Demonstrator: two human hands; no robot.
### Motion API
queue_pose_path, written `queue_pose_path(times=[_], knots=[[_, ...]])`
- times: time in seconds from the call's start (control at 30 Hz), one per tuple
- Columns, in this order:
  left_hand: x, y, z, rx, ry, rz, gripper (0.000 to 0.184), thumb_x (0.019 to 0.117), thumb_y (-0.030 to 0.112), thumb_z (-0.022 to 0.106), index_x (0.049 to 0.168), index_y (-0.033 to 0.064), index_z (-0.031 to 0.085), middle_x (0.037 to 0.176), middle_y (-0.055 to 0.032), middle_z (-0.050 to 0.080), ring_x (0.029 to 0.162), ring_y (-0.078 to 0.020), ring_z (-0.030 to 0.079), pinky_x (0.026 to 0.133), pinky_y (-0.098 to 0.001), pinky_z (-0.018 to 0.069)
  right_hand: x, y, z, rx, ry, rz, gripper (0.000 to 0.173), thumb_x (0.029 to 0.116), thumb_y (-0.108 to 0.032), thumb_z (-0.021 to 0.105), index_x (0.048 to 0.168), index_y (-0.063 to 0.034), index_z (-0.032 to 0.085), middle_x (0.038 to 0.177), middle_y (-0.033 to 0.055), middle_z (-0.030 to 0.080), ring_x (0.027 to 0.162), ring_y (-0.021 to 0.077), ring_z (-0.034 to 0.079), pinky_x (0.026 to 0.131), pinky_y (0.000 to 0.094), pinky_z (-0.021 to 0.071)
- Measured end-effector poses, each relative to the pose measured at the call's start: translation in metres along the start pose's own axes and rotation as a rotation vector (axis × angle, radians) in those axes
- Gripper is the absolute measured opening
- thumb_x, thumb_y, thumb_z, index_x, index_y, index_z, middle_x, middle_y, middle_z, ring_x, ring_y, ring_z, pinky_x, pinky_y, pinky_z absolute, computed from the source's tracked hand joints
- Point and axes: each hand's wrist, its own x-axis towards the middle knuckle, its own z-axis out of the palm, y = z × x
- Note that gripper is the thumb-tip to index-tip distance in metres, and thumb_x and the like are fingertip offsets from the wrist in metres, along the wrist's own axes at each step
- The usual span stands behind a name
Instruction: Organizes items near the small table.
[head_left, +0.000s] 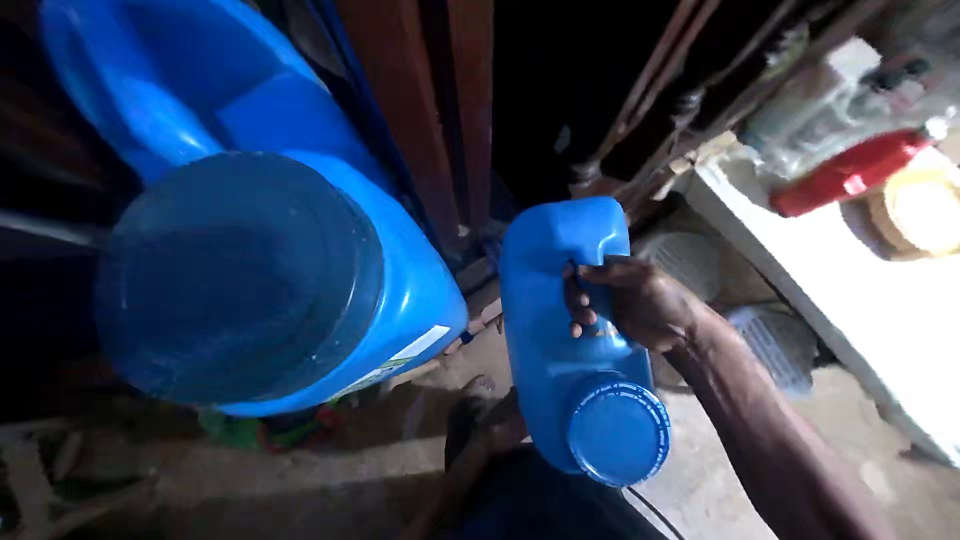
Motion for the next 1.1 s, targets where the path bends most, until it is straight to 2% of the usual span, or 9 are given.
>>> queue_pose_path(times=[0.1, 0.13, 0.2, 0.27, 0.4, 0.53, 0.8, 0.97, 1.1], knots=[[0.017, 0.01, 0.032, -0.575, 0.16, 0.002, 0.026, 0.105, 0.01, 0.047, 0.129, 0.0117, 0.058, 0.109, 0.01, 0.07, 0.099, 0.0038, 0.065, 0.087, -0.0183, 0.0552, 0.019, -0.025, -0.018, -0.043, -0.122, 0.082, 0.027, 0.1083, -0.025, 0.036, 0.107, -0.0092, 0.058, 0.076, 0.0028, 0.058, 0.063, 0.016, 0.064, 0.07, 0.0394, 0.063], [0.023, 0.012, 0.039, -0.655, 0.194, -0.009, 0.025, 0.1069, 0.014, 0.043, 0.126, 0.0132, 0.06, 0.103, 0.0115, 0.07, 0.093, 0.0043, 0.066, 0.082, -0.0181, 0.056, 0.026, -0.032, -0.021, -0.063, -0.16, 0.104, 0.027, 0.1085, -0.025, 0.036, 0.107, -0.0093, 0.058, 0.076, 0.0027, 0.058, 0.064, 0.0158, 0.063, 0.069, 0.0388, 0.0628], [0.033, 0.009, 0.053, -0.762, 0.241, -0.042, 0.026, 0.1085, 0.015, 0.04, 0.127, 0.0115, 0.059, 0.101, 0.0083, 0.07, 0.091, 0.0011, 0.066, 0.081, -0.0209, 0.057, 0.035, -0.043, -0.025, -0.087, -0.2, 0.144, 0.029, 0.1082, -0.026, 0.036, 0.105, -0.0093, 0.059, 0.075, 0.0025, 0.058, 0.063, 0.0153, 0.063, 0.068, 0.038, 0.0627], [0.046, 0.006, 0.064, -0.932, 0.245, -0.071, 0.027, 0.1093, 0.023, 0.036, 0.117, 0.0197, 0.062, 0.095, 0.009, 0.071, 0.088, -0.0011, 0.068, 0.079, -0.023, 0.0576, 0.044, -0.052, -0.03, -0.114, -0.236, 0.176, 0.029, 0.1078, -0.027, 0.036, 0.104, -0.0095, 0.059, 0.074, 0.0023, 0.058, 0.062, 0.0151, 0.063, 0.068, 0.0378, 0.0624], [0.065, 0.032, 0.079, -1.232, 0.259, -0.067, 0.05, 0.1118, 0.033, 0.019, 0.105, 0.0222, 0.067, 0.096, 0.0038, 0.075, 0.092, -0.0063, 0.07, 0.082, -0.0272, 0.0593, 0.061, -0.069, -0.038, -0.16, -0.303, 0.231, 0.03, 0.1062, -0.03, 0.037, 0.104, -0.0105, 0.06, 0.074, 0.0018, 0.058, 0.063, 0.0147, 0.063, 0.067, 0.0359, 0.062], [0.087, 0.047, 0.091, -1.226, 0.464, 0.023, 0.049, 0.1128, 0.032, 0.014, 0.111, 0.0154, 0.06, 0.094, 0.0012, 0.071, 0.088, -0.0074, 0.068, 0.077, -0.0267, 0.0576, 0.079, -0.085, -0.034, -0.154, -0.291, 0.275, 0.035, 0.1081, -0.034, 0.035, 0.1, -0.0106, 0.059, 0.071, 0.0002, 0.054, 0.057, 0.0129, 0.06, 0.061, 0.0347, 0.061], [0.11, 0.061, 0.052, -1.298, 0.547, 0.02, 0.055, 0.1126, 0.044, 0.017, 0.12, 0.0164, 0.064, 0.105, -0.0012, 0.074, 0.099, -0.0111, 0.07, 0.086, -0.0306, 0.0595, 0.136, -0.099, -0.019, -0.171, -0.192, 0.265, 0.029, 0.1059, -0.033, 0.041, 0.103, -0.0118, 0.059, 0.074, 0.0014, 0.056, 0.057, 0.0137, 0.059, 0.058, 0.0346, 0.0588], [0.133, 0.065, 0.032, -1.302, 0.677, -0.043, 0.054, 0.1127, 0.044, 0.018, 0.122, 0.0141, 0.061, 0.104, -0.0031, 0.072, 0.097, -0.013, 0.069, 0.082, -0.0323, 0.0595, 0.165, -0.097, 0.0, -0.427, 0.031, 0.083, 0.02, 0.1094, -0.023, 0.048, 0.107, -0.005, 0.056, 0.072, 0.0039, 0.06, 0.053, 0.014, 0.06, 0.052, 0.0298, 0.0573], [0.142, 0.071, 0.023, -1.313, 0.726, -0.057, 0.052, 0.1126, 0.044, 0.019, 0.122, 0.0134, 0.06, 0.103, -0.0037, 0.071, 0.097, -0.0135, 0.069, 0.082, -0.0338, 0.0599, 0.178, -0.101, 0.004, -0.6, 0.084, 0.035, 0.028, 0.1085, -0.03, 0.051, 0.117, -0.004, 0.057, 0.078, 0.004, 0.062, 0.057, 0.013, 0.061, 0.055, 0.0285, 0.0572]])
